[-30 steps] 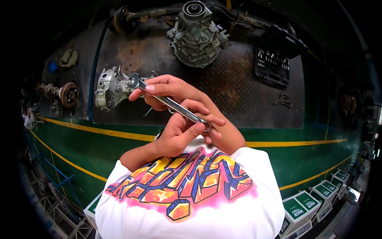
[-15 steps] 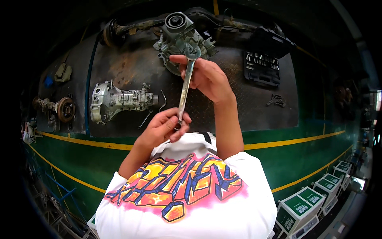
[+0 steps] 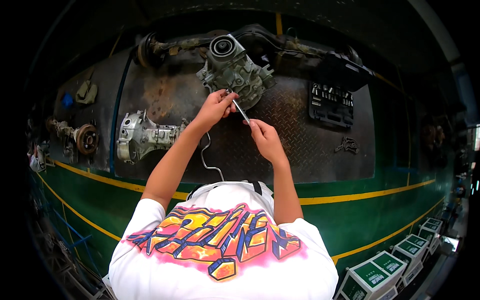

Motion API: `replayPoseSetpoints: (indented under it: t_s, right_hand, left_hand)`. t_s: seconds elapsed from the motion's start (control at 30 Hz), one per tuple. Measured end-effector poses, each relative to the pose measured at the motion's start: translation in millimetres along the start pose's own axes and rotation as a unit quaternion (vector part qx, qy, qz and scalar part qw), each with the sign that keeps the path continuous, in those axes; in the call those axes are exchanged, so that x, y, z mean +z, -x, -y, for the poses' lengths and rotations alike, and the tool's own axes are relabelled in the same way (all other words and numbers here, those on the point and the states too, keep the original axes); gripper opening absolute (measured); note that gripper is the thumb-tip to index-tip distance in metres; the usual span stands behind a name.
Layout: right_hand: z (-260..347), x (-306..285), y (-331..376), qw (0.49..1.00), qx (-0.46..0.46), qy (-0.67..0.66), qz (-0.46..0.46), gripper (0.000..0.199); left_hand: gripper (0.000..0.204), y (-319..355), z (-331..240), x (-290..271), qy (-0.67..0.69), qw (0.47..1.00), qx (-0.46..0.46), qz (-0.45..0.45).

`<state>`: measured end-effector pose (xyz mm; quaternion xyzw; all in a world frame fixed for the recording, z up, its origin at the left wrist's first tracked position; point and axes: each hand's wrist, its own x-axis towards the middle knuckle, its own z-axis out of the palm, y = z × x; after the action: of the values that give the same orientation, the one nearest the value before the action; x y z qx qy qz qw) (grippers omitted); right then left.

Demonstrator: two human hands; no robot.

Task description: The person uses a socket wrench and an open-end wrench to loosen and remove bolts from a transmission housing on a workbench.

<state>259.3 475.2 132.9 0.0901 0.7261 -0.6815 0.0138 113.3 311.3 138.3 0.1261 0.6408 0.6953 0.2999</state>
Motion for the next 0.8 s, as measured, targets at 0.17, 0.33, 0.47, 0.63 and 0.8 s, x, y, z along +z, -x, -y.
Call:
replayPoseSetpoints:
  t_s: [0.17,0.33,0.47,0.63,0.8]
  right_hand:
    - [-27.2,0.1,-24.2,0.936,-0.11,0.232,-0.24,0.026]
    - [-36.1,-13.8,-39.0,0.912,-0.163,0.272,-0.259,0.022]
    - [-10.9,-42.4,-41.4,0.919,-0.117,0.331,-0.179,0.021]
    - [13.8,-55.9,-45.5,0.911,-0.055,0.396,-0.103,0.027]
    - [-67.0,5.3,-16.9,0.976,-0.005,-0.158,-0.149,0.027]
  left_hand:
    - [0.031,-9.3,15.1,24.4,0.0,0.999,0.0,0.033]
    - [0.03,3.1,39.1,18.8,0.001,0.999,-0.049,0.004]
    - [0.026,9.7,54.5,8.7,-0.025,0.995,-0.08,-0.044]
    - [0.023,20.7,77.2,3.3,-0.018,0.992,-0.103,-0.068]
    - [0.029,39.3,95.2,-0.1,-0.021,0.99,-0.124,-0.067]
